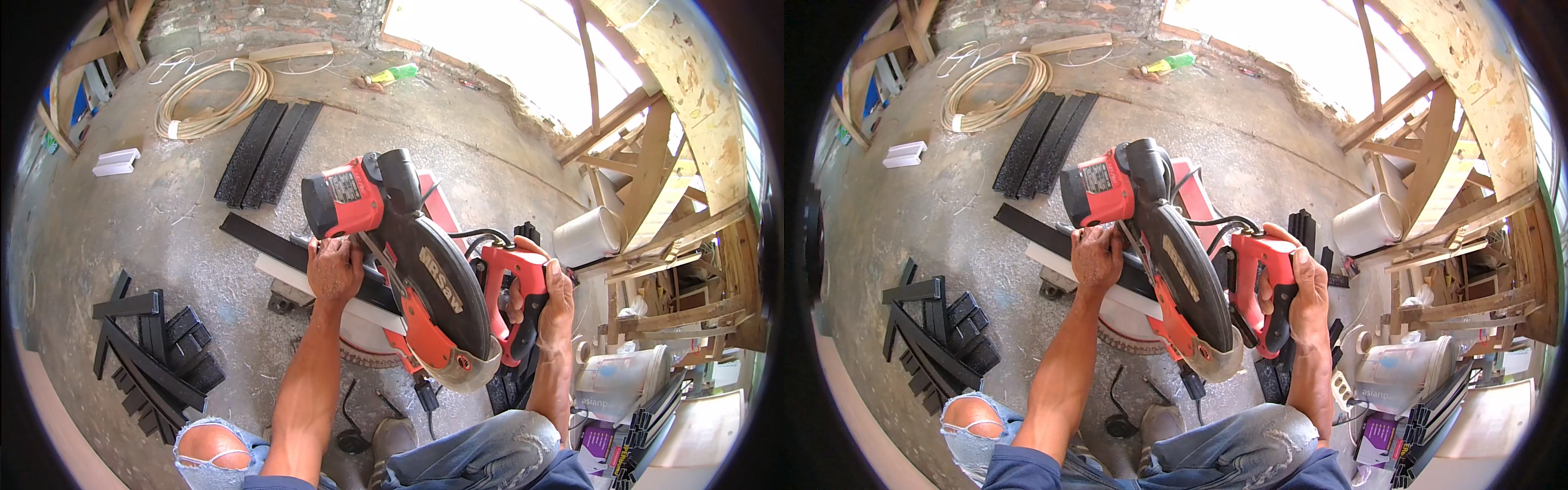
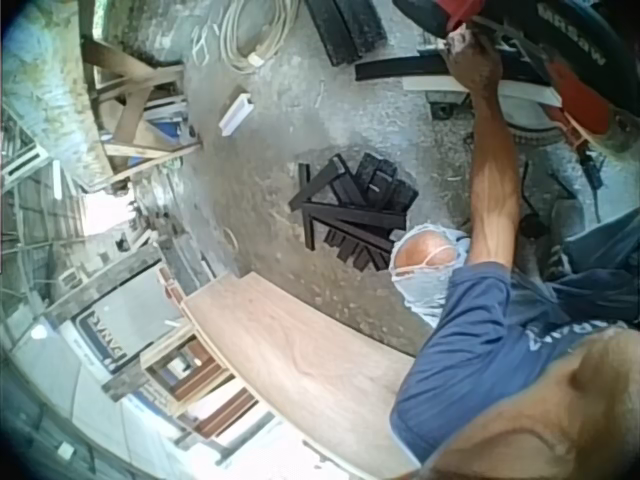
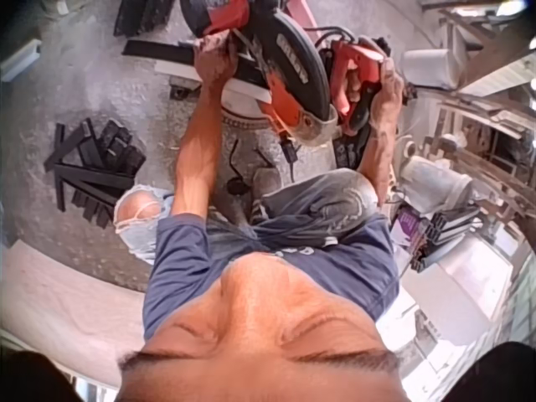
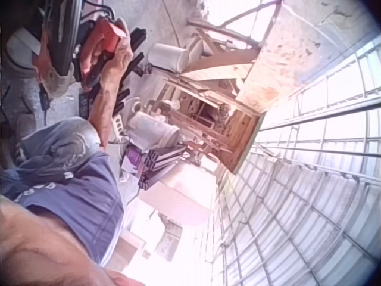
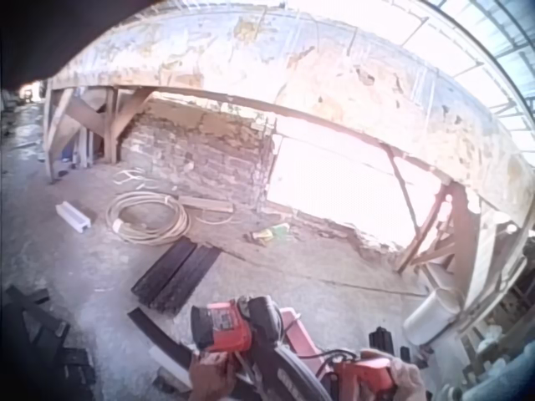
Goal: The person places black metal bars into a miter saw one by one and uses the power saw to cut them into smaller pieces.
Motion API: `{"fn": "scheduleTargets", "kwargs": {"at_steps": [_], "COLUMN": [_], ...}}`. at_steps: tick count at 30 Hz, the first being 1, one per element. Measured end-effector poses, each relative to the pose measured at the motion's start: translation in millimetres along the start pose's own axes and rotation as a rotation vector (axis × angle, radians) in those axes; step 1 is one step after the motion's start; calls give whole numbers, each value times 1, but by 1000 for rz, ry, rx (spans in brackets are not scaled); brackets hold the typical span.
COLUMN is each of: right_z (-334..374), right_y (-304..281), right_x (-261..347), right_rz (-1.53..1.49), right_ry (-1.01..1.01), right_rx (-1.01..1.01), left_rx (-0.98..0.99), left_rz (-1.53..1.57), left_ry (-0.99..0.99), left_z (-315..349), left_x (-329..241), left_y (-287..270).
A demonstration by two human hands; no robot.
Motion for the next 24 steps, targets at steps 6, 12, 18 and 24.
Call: {"fn": "scheduleTargets", "kwargs": {"at_steps": [6, 12, 18, 24], "right_z": [-1, -2, -3, 0], "right_y": [1, -1, -1, 0], "right_x": [-1, 0, 0, -1], "right_rz": [3, 9, -2, -6], "right_ry": [3, -1, -4, 9], "right_rx": [6, -7, -7, -8], "left_rx": [10, 68, 48, 85], "left_rz": [1, 30, 31, 34], "left_ry": [-9, -45, -46, -71], "left_z": [0, -1, -2, -2], "left_x": [3, 0, 0, 0], "left_y": [0, 0, -3, -2]}}
Point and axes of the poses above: each hand's wrist, its own z-axis away from the middle knuckle, its own y-axis out of the palm, x = y × z, the point moved 7 cm from there along -z, towards the middle knuckle, and after that the axes turned 5 degrees about x, right-handed, at the moved point
